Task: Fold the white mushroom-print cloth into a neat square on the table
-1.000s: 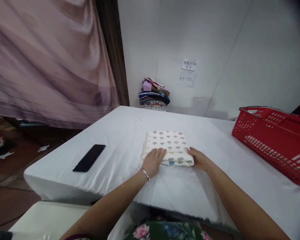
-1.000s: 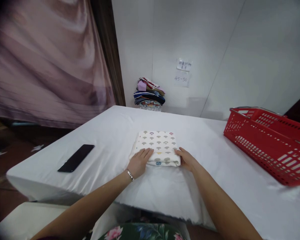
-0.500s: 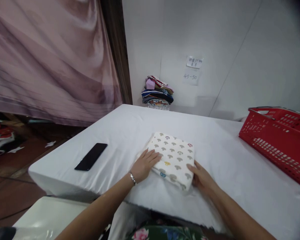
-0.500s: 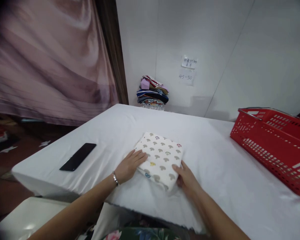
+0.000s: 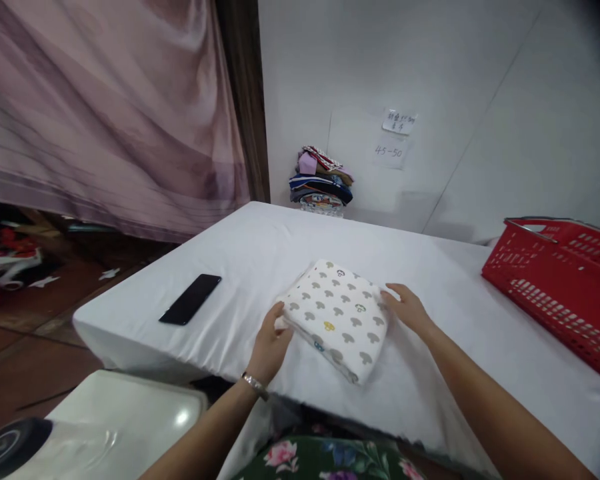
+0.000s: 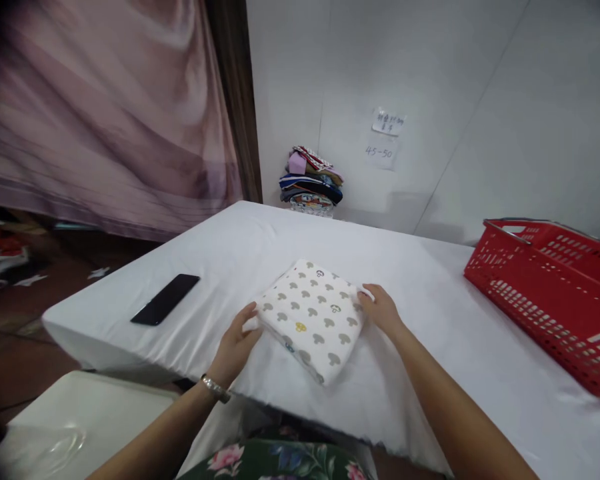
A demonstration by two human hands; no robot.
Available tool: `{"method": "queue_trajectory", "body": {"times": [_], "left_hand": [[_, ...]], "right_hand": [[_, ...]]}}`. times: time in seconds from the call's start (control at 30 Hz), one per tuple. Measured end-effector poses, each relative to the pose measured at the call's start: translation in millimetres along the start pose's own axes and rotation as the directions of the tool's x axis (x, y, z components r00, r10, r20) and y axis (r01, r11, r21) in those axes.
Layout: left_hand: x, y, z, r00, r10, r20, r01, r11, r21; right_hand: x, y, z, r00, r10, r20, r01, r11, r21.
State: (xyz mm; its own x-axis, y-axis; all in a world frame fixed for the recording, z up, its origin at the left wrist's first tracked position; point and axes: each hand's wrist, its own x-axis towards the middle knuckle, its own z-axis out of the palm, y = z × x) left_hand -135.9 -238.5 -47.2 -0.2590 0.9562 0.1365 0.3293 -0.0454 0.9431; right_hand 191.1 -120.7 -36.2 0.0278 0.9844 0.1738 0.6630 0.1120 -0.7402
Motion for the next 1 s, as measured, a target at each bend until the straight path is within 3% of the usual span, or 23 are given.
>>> {"method": "queue_trajectory", "body": {"times": [0.1,0.2,0.27,0.33,0.47,0.6,0.7,0.8,0.9,1.0], "left_hand": [[-8,9,-1.7,0.957,-0.290,-0.021,0.265,0.898,-0.352],[-13,18,-3.6,0.859,-0.501,0.109,0.465,0.672,-0.576],[-15,21,-2.2,0.785,-0.557,0.272,0.584,0.520,-0.623],[-14,21,2.0,0.753,-0.530,0.389,0.639,0.452,-0.623],[-8,19,14.0,0.738,-0.479,0.475,0.671,0.448,-0.591],[0,19,22.3,0.724,-0.509,0.465,0.684,0.447,-0.576],[6,19,25.6,0.753,-0.500,0.428,0.655,0.507,-0.560],[12,22,27.4,0.811,-0.478,0.336,0.584,0.630,-0.513],[17,28,29.9,0.875,-0.435,0.213,0.483,0.740,-0.468],[20,31,35.5,0.860,-0.449,0.243,0.508,0.709,-0.489]], "right_hand": [[31,-13,14,0.990,0.091,0.106,-0.097,0.993,0.060],[54,-21,26,0.952,0.172,0.254,-0.197,0.978,0.075],[65,-24,29,0.934,0.176,0.310,-0.205,0.977,0.063],[73,-25,31,0.915,0.187,0.357,-0.213,0.976,0.036],[86,-24,31,0.839,0.271,0.471,-0.274,0.960,-0.065],[95,-24,33,0.752,0.320,0.577,-0.344,0.936,-0.071],[95,-30,31,0.653,0.311,0.690,-0.379,0.924,-0.057],[91,-37,27,0.573,0.321,0.754,-0.455,0.890,-0.033],[86,-41,24,0.530,0.330,0.781,-0.524,0.852,-0.004],[83,-42,20,0.505,0.306,0.807,-0.554,0.832,0.032]]}}
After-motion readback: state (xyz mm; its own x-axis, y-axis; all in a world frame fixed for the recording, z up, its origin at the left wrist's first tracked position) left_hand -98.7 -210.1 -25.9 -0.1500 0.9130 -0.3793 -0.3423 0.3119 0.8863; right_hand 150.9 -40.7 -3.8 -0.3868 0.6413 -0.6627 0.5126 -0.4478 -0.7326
